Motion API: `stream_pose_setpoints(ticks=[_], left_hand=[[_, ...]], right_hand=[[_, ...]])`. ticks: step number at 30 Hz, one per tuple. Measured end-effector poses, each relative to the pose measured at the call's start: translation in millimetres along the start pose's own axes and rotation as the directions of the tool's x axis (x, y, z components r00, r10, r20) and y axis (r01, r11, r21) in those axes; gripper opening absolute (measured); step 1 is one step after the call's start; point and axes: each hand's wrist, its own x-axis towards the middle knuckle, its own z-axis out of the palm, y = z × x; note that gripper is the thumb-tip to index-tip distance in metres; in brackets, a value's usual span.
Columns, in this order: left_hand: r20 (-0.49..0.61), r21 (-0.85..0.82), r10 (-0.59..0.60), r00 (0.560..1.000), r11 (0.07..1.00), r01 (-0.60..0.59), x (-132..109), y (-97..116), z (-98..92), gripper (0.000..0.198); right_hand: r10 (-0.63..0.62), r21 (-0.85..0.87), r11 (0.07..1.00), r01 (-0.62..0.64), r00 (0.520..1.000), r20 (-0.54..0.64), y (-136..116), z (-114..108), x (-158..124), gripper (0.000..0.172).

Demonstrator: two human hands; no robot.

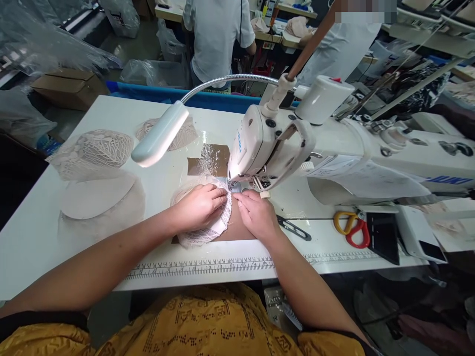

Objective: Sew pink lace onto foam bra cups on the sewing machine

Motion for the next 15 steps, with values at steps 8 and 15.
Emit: stream_pose_setpoints(ticks=[8, 15], left_hand=[[0.049, -0.003, 0.009, 0.999, 1.0, -0.009, -0.8, -3.2, 1.1, 0.04], [0.068, 0.05, -0.02, 0.997, 0.999, 0.017, 2.4, -6.4, 4.6, 0.044]], right_hand=[[-0.082, -0.13, 0.987, 0.092, 0.993, 0.079, -6.6, -3.2, 0.5, 0.031], [-0.081, -0.163, 0.982, 0.091, 0.995, 0.064, -7.2, -0.5, 2.2, 0.032]])
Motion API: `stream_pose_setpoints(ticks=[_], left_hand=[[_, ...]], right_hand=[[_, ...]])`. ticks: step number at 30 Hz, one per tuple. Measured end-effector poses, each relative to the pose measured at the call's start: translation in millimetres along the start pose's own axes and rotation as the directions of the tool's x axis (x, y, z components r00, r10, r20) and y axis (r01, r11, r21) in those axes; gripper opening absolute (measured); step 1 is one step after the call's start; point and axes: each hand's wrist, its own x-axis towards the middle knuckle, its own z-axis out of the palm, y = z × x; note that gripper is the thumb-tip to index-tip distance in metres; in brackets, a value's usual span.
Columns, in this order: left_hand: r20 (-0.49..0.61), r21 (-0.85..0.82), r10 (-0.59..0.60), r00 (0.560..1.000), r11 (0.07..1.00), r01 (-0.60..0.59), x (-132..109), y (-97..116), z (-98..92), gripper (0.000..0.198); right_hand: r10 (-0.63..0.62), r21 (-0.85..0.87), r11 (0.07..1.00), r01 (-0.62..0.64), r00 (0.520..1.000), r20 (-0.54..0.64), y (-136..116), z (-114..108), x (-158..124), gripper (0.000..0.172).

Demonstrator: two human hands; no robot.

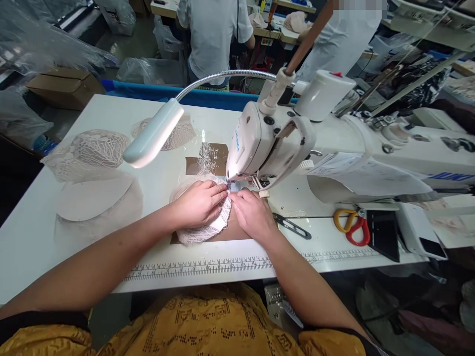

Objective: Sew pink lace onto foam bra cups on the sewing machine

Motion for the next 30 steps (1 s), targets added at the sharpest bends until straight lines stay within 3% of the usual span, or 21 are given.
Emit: stream_pose_setpoints(ticks=[4, 7, 10, 12, 13, 15, 16, 17, 19, 20, 21, 23, 25, 30], left_hand=[[-0.017, -0.008, -0.008, 1.0, 1.0, 0.007, 0.1, -6.2, -9.0, 0.043], [-0.029, 0.09, -0.199, 0.98, 0.976, 0.2, -3.6, -12.1, -28.5, 0.04], [0.068, 0.293, -0.506, 0.86, 0.834, 0.468, -11.9, -18.6, -47.7, 0.038], [0.177, 0.372, -0.617, 0.767, 0.763, 0.528, -19.9, -23.5, -54.2, 0.035], [0.224, 0.356, -0.634, 0.74, 0.76, 0.543, -24.6, -25.8, -55.2, 0.033], [0.26, 0.15, -0.632, 0.73, 0.774, 0.616, -33.7, -28.7, -53.9, 0.03], [0.246, -0.053, -0.637, 0.73, 0.743, 0.667, -37.6, -28.8, -52.0, 0.03], [0.23, -0.305, -0.656, 0.719, 0.653, 0.693, -40.6, -27.8, -49.5, 0.032], [0.275, -0.753, -0.685, 0.675, 0.283, 0.594, -42.8, -22.9, -43.6, 0.036], [0.335, -0.859, -0.671, 0.661, 0.072, 0.507, -41.9, -19.5, -40.6, 0.04], [0.402, -0.89, -0.635, 0.659, -0.101, 0.445, -39.8, -16.1, -37.9, 0.044], [0.51, -0.859, -0.548, 0.664, -0.285, 0.425, -33.7, -10.8, -34.2, 0.048], [0.549, -0.835, -0.514, 0.659, -0.307, 0.456, -27.4, -9.3, -33.7, 0.046], [0.552, -0.824, -0.486, 0.678, -0.192, 0.533, -23.7, -17.5, -37.2, 0.042]], right_hand=[[-0.053, 0.093, 0.994, 0.061, 0.995, -0.085, 1.5, 0.7, -2.9, 0.028], [-0.172, 0.195, 0.962, 0.189, 0.98, -0.1, 1.2, 1.0, -7.4, 0.024], [-0.296, 0.253, 0.917, 0.309, 0.951, -0.091, -1.1, 2.1, -11.3, 0.023], [-0.34, 0.267, 0.896, 0.355, 0.935, -0.102, -2.9, 2.6, -12.7, 0.023], [-0.354, 0.269, 0.889, 0.37, 0.929, -0.107, -3.7, 2.6, -13.1, 0.023], [-0.371, 0.273, 0.882, 0.385, 0.923, -0.102, -4.9, 2.0, -13.5, 0.024], [-0.376, 0.274, 0.88, 0.388, 0.922, -0.097, -5.4, 1.5, -13.5, 0.024], [-0.378, 0.273, 0.88, 0.388, 0.922, -0.091, -5.8, 0.9, -13.4, 0.024], [-0.377, 0.27, 0.883, 0.385, 0.923, -0.083, -6.5, -0.2, -13.3, 0.024], [-0.376, 0.266, 0.884, 0.384, 0.923, -0.08, -6.8, -0.5, -13.3, 0.024], [-0.377, 0.26, 0.886, 0.384, 0.923, -0.077, -6.9, -0.7, -13.4, 0.024], [-0.384, 0.244, 0.888, 0.389, 0.921, -0.067, -6.2, -0.9, -13.5, 0.023], [-0.391, 0.238, 0.888, 0.393, 0.919, -0.057, -3.9, -1.0, -13.7, 0.022], [-0.296, 0.196, 0.934, 0.298, 0.954, -0.04, 3.9, -1.9, -12.1, 0.019]])
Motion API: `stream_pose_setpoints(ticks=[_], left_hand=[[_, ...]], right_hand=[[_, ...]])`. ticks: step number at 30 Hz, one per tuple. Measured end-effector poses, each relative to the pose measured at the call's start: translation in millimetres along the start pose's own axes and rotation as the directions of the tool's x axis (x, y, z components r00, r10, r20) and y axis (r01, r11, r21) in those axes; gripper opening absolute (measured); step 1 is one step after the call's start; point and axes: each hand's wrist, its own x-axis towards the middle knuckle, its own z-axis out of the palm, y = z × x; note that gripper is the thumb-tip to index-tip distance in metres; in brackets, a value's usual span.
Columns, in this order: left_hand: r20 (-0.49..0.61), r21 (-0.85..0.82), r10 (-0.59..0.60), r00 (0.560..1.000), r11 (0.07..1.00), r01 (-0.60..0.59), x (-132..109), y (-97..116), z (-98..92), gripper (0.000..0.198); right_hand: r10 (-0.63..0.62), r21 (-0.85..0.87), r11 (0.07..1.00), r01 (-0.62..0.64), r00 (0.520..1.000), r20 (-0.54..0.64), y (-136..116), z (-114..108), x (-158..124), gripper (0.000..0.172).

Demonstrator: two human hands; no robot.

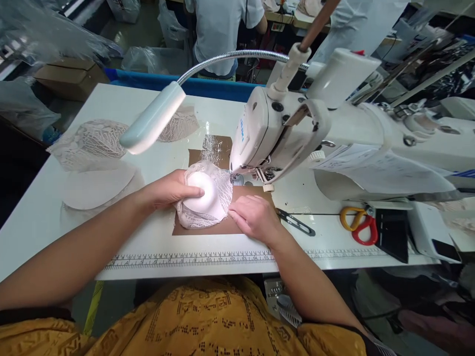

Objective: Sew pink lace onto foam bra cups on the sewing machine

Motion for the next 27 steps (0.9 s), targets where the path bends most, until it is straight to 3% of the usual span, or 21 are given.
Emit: stream_pose_setpoints(ticks=[5, 11, 23, 27], left_hand=[[0.045, 0.034, 0.016, 0.999, 0.999, -0.018, 2.3, -6.4, -5.4, 0.044], [0.078, 0.065, 0.021, 0.997, 0.998, -0.026, 3.7, -8.8, -6.7, 0.041], [0.018, 0.117, 0.039, 0.999, 0.992, -0.041, 2.7, -8.4, -1.3, 0.037], [0.03, 0.146, 0.051, 0.998, 0.988, -0.055, 3.0, -8.9, -1.3, 0.036]], right_hand=[[0.044, -0.116, 0.992, -0.039, 0.998, 0.039, 1.7, 0.4, 1.7, 0.028], [0.134, -0.166, 0.977, -0.134, 0.991, -0.013, 3.0, 1.0, 1.0, 0.023], [0.154, -0.167, 0.973, -0.162, 0.986, -0.058, 4.2, 3.7, 0.3, 0.025], [0.115, -0.164, 0.979, -0.12, 0.992, -0.043, 2.2, 1.8, 1.3, 0.03]])
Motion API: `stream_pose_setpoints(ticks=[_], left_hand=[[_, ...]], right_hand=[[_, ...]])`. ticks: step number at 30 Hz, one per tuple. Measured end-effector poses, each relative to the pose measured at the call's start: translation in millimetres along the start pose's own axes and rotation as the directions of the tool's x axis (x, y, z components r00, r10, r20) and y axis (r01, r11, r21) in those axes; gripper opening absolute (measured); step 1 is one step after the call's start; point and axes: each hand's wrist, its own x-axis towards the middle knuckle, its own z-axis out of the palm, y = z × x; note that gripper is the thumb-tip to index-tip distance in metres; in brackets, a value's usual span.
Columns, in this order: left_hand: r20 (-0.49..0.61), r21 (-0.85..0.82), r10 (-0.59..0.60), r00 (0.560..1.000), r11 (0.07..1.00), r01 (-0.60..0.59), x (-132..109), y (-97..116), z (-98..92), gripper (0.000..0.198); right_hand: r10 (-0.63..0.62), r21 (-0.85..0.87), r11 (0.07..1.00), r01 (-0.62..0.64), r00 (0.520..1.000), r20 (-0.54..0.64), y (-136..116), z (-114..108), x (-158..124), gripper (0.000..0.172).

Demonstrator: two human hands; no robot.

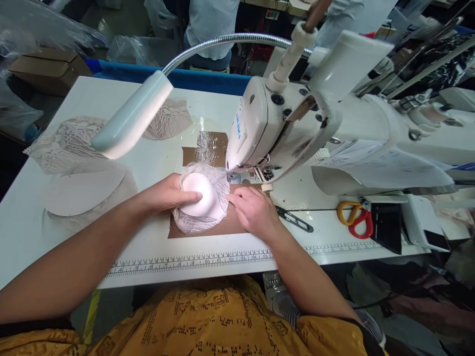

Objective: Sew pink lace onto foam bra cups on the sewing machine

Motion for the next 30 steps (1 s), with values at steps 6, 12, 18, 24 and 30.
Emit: stream_pose_setpoints(ticks=[6, 12, 18, 24, 30], left_hand=[[0.004, 0.097, 0.009, 1.0, 0.995, -0.01, 0.0, -2.6, -2.8, 0.037], [0.037, 0.149, 0.039, 0.999, 0.988, -0.044, 1.7, -3.8, -3.6, 0.036], [0.036, 0.115, 0.055, 0.998, 0.992, -0.059, -0.6, -1.6, -1.4, 0.039], [0.013, 0.075, 0.074, 0.997, 0.994, -0.075, 1.3, -2.8, -2.3, 0.043], [-0.04, 0.03, 0.09, 0.995, 0.996, -0.088, 5.0, -2.2, -1.8, 0.041]], right_hand=[[-0.004, 0.005, 1.0, 0.004, 1.0, -0.006, 0.7, 2.0, -0.1, 0.028], [0.085, -0.01, 0.996, -0.085, 0.996, 0.019, -2.0, 3.1, 0.7, 0.032], [0.128, 0.0, 0.992, -0.128, 0.992, 0.023, -5.7, 2.6, -1.3, 0.032], [0.159, 0.007, 0.987, -0.159, 0.987, 0.038, -6.4, 3.1, 2.8, 0.033], [0.195, -0.062, 0.98, -0.191, 0.979, 0.06, -7.7, 4.8, 11.0, 0.036]])
